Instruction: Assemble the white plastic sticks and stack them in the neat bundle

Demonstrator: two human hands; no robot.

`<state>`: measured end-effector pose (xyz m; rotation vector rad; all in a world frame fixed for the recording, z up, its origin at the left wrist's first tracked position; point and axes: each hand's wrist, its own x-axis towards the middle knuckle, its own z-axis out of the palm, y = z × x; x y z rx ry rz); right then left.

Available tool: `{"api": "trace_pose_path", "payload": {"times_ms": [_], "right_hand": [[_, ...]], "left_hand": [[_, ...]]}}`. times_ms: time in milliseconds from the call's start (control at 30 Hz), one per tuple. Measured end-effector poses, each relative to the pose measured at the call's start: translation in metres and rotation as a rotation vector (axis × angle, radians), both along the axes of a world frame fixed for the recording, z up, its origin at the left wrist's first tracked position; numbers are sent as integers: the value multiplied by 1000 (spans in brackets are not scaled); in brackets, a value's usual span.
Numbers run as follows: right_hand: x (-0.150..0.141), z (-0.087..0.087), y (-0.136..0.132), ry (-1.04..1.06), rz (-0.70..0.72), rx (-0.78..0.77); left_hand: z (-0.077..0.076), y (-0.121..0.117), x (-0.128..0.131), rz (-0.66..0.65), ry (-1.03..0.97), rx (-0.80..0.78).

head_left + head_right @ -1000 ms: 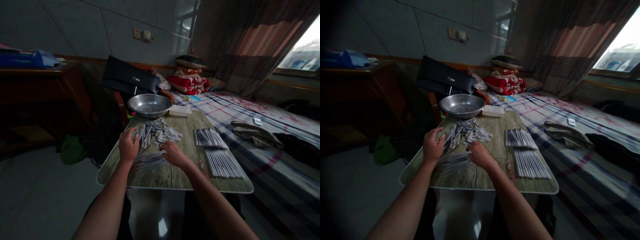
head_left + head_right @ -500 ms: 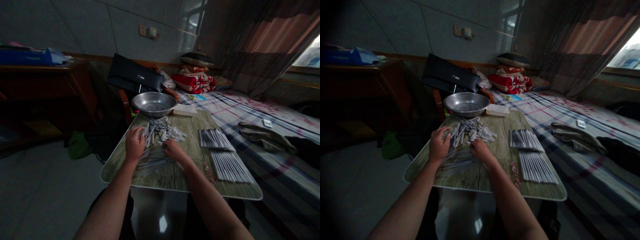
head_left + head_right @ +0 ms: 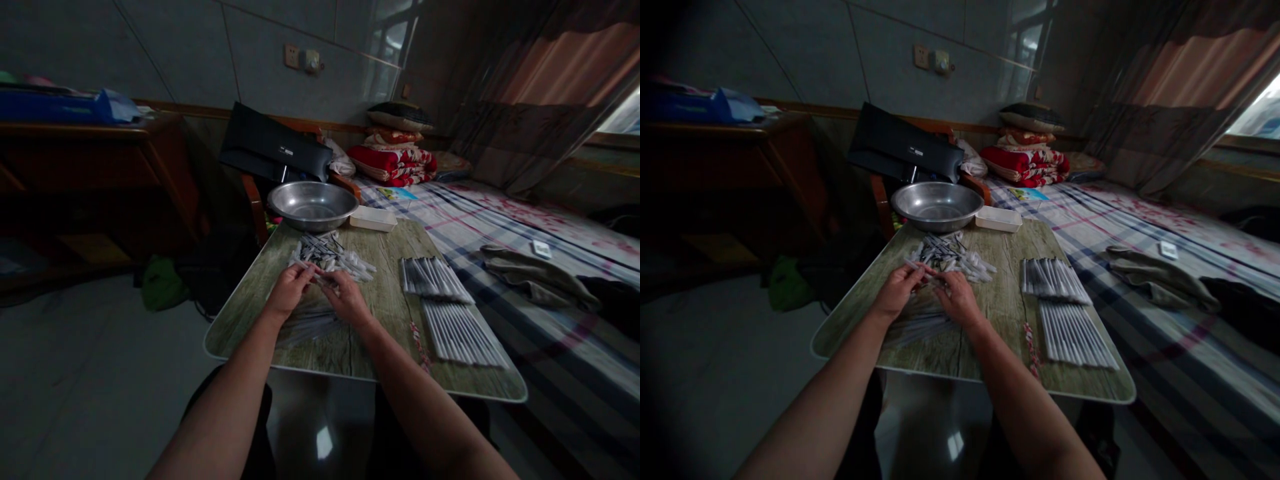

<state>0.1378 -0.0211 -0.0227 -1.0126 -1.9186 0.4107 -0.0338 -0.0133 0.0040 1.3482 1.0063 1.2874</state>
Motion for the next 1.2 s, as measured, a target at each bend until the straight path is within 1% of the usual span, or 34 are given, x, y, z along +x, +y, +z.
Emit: {"api": "trace_pose_path", "payload": {"times_ms": [33, 100, 200, 233, 300, 433, 567, 633, 700, 800, 900, 1067, 1200], "right_hand": [[1, 0, 0, -3, -2, -14], [6, 2, -1, -58, 32, -55], [13, 10, -4, -235, 213, -135], [13, 13, -6, -289, 268, -160], [13, 17, -11, -365, 321, -183], [6, 18, -18, -464, 334, -150], [3, 8, -15, -506, 290, -148], [4, 2, -10, -502, 242, -153], [5, -1, -6, -501, 165, -158], [7, -2, -2, -512, 52, -176], [9, -1, 0, -513, -4, -199], [12, -1, 0, -517, -25, -198], [12, -1, -3, -470, -25, -161]], "left_hand": [[0, 0, 0, 33, -69, -4], [0, 2, -1, 149, -184, 10], [0, 6, -6, 346, -281, 53], [0, 7, -8, 391, -294, 69], [0, 7, -9, 435, -304, 91], [0, 3, -5, 413, -262, 111], [1, 2, -2, 407, -239, 113], [1, 3, -2, 405, -235, 115], [2, 4, -1, 400, -234, 126], [4, 5, 1, 394, -234, 140], [5, 5, 3, 384, -219, 130], [5, 3, 3, 372, -217, 123], [5, 4, 1, 381, -210, 126]]}}
